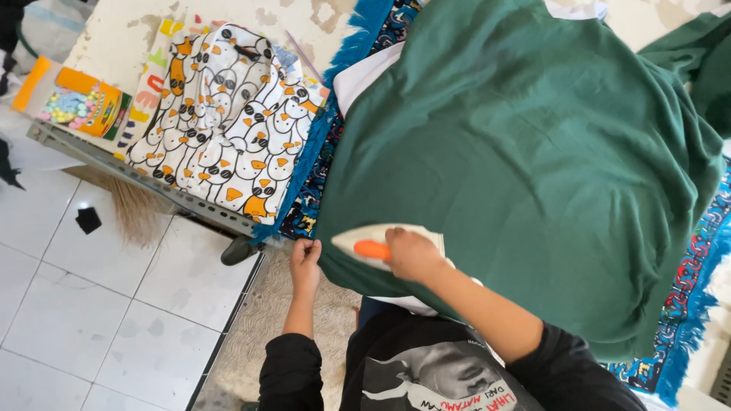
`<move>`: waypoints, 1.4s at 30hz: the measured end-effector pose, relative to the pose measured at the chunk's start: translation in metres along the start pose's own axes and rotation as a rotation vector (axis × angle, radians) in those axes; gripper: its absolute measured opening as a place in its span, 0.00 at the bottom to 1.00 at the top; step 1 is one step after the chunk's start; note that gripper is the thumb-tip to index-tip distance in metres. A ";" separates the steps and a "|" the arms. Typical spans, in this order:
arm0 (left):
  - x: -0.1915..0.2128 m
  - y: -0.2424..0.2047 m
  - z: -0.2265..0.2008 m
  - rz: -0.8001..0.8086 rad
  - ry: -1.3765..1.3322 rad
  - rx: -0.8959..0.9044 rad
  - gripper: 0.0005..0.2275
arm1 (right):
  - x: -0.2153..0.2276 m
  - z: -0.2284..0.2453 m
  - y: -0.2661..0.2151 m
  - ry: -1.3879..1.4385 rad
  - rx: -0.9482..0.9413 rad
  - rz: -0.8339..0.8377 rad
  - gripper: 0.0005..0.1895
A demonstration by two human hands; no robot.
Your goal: The person irons a green and white sweatshirt and then folds it by hand on a rug.
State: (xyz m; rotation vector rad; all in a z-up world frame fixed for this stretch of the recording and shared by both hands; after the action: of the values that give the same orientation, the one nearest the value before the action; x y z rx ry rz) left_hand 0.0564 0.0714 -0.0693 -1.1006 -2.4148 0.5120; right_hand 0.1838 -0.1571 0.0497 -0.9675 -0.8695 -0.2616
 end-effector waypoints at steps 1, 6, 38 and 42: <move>-0.001 0.002 0.001 0.010 0.001 -0.008 0.08 | -0.015 -0.013 -0.008 0.003 -0.009 -0.009 0.24; 0.003 0.005 0.013 -0.016 0.044 -0.030 0.07 | 0.111 -0.022 -0.069 0.017 -0.174 -0.033 0.24; -0.295 -0.268 -0.070 0.353 1.084 -1.102 0.26 | 0.017 -0.520 -0.197 0.088 -0.759 -0.470 0.33; -0.294 -0.265 -0.062 0.330 1.117 -1.097 0.31 | 0.036 -0.538 -0.211 0.293 -0.780 -0.525 0.35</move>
State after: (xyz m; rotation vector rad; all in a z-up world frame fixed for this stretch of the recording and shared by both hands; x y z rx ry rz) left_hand 0.1000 -0.3097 0.0459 -1.5570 -1.3640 -1.2002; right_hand 0.3736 -0.7036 0.0591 -1.3518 -0.7394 -1.2293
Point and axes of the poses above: each hand's wrist, its own y-axis towards the middle knuckle, its own x-axis out of the back of the hand, z = x × y, the point moved 10 cm from there along y, towards the middle knuckle, and after that the axes turned 1 degree about x, right-handed, at the moved point
